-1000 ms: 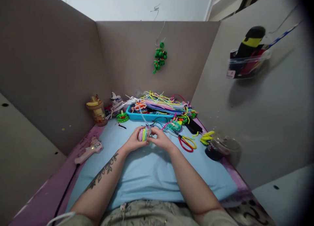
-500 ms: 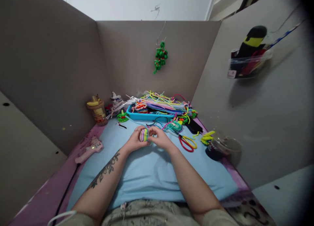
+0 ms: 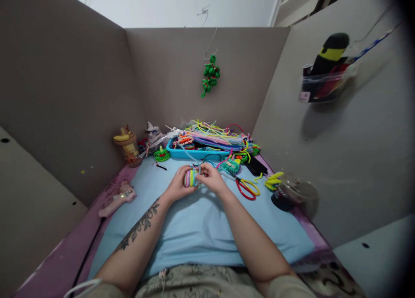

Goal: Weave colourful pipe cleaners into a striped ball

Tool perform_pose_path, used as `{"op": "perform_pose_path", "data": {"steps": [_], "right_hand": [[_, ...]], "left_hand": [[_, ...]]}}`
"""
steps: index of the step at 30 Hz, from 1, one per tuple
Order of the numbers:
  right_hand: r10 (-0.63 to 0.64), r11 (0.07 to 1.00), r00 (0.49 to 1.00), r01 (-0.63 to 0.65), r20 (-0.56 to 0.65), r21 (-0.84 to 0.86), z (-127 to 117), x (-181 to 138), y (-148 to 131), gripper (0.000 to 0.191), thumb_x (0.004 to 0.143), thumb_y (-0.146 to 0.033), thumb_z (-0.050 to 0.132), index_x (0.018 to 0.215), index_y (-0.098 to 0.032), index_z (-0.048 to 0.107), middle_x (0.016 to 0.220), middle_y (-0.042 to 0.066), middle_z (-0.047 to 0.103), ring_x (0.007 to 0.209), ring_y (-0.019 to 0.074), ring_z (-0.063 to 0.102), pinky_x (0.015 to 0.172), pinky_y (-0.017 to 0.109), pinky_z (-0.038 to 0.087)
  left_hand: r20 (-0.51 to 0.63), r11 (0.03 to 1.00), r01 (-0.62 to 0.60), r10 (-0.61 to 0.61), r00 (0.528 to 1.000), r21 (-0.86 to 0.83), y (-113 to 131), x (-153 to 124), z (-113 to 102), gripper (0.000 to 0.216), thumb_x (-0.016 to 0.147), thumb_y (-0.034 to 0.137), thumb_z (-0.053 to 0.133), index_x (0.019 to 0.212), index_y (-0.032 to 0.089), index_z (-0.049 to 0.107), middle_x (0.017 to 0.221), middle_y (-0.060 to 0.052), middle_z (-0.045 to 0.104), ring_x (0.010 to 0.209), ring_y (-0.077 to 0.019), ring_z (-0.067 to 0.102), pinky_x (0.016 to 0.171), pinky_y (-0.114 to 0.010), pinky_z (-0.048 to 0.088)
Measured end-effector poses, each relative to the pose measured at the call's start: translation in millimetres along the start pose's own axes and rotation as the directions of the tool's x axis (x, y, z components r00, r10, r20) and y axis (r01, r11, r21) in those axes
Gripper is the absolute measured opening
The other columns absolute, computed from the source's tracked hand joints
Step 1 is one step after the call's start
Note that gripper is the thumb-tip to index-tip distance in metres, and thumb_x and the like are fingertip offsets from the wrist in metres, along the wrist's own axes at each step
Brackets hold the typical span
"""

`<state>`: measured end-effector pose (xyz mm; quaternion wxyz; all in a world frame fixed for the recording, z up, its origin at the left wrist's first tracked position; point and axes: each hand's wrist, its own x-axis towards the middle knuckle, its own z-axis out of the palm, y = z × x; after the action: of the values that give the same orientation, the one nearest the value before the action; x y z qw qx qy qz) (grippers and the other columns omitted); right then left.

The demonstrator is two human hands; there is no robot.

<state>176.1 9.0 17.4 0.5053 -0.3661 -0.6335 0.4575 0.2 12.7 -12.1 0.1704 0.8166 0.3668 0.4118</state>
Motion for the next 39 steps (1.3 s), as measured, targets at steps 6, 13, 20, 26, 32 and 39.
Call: {"op": "perform_pose_path", "data": {"steps": [6, 13, 20, 26, 32, 39], "right_hand": [[0.011, 0.997, 0.981, 0.004, -0.193, 0.081, -0.1, 4.4, 1.2, 0.03, 0.063, -0.028, 0.069, 0.087, -0.02, 0.053, 0.068, -0.004, 0.057, 0.061, 0.0114, 0.055, 0.058, 0.024, 0.044], [0.04, 0.994, 0.969, -0.013, -0.244, 0.111, 2.6, 7.8, 5.4, 0.031, 0.063, -0.029, 0.068, 0.087, -0.021, 0.051, 0.065, -0.004, 0.057, 0.057, 0.0115, 0.054, 0.059, 0.025, 0.043], [0.079, 0.988, 0.964, -0.041, -0.252, 0.151, 2.8, 8.6, 9.7, 0.032, 0.062, -0.031, 0.068, 0.087, -0.02, 0.051, 0.064, -0.004, 0.056, 0.058, 0.0116, 0.054, 0.061, 0.026, 0.044], [0.086, 0.994, 0.945, -0.061, -0.316, 0.09, 4.2, 7.2, 11.7, 0.04, 0.061, -0.034, 0.069, 0.094, -0.02, 0.051, 0.082, -0.001, 0.055, 0.059, 0.0094, 0.052, 0.056, 0.024, 0.046], [0.109, 0.984, 0.942, -0.057, -0.318, 0.167, 10.6, 5.0, 13.8, 0.042, 0.065, -0.031, 0.066, 0.101, -0.021, 0.046, 0.084, -0.003, 0.05, 0.057, 0.0087, 0.053, 0.05, 0.022, 0.045], [-0.028, 0.992, 0.898, 0.079, -0.439, 0.099, 17.4, 4.3, 13.5, 0.041, 0.07, -0.022, 0.062, 0.107, -0.023, 0.046, 0.085, -0.003, 0.049, 0.06, 0.0078, 0.054, 0.059, 0.022, 0.045]], "left_hand": [[0.052, 0.999, -0.043, 0.043, 0.998, -0.011, 9.8, -1.5, 1.5, 0.072, 0.065, 0.028, 0.073, 0.128, 0.022, 0.039, 0.132, -0.014, 0.041, 0.127, -0.0308, 0.039, 0.104, -0.05, 0.036], [0.022, 0.992, -0.124, 0.125, 0.992, -0.021, 19.0, -1.8, 4.9, 0.074, 0.068, 0.025, 0.072, 0.131, 0.024, 0.034, 0.131, -0.012, 0.041, 0.127, -0.0286, 0.038, 0.106, -0.049, 0.034], [0.03, 0.984, -0.165, 0.167, 0.986, -0.063, 14.9, -4.6, 6.8, 0.071, 0.069, 0.027, 0.073, 0.127, 0.026, 0.033, 0.135, -0.013, 0.035, 0.129, -0.0279, 0.036, 0.104, -0.049, 0.036], [-0.001, 0.987, -0.158, 0.158, 0.987, 0.008, 15.5, -4.2, 5.8, 0.078, 0.066, 0.025, 0.074, 0.13, 0.026, 0.03, 0.134, -0.013, 0.038, 0.128, -0.0291, 0.037, 0.104, -0.051, 0.035], [-0.047, 0.992, -0.13, 0.13, 0.99, 0.004, 9.3, -5.0, 11.6, 0.085, 0.062, 0.03, 0.078, 0.131, 0.025, 0.029, 0.136, -0.015, 0.032, 0.129, -0.031, 0.034, 0.105, -0.051, 0.032], [-0.01, 0.906, 0.216, -0.236, 0.972, -0.363, 6.9, -4.9, 23.5, 0.102, 0.061, 0.042, 0.077, 0.136, 0.019, 0.011, 0.134, -0.018, 0.03, 0.123, -0.0317, 0.041, 0.1, -0.048, 0.039]]}}
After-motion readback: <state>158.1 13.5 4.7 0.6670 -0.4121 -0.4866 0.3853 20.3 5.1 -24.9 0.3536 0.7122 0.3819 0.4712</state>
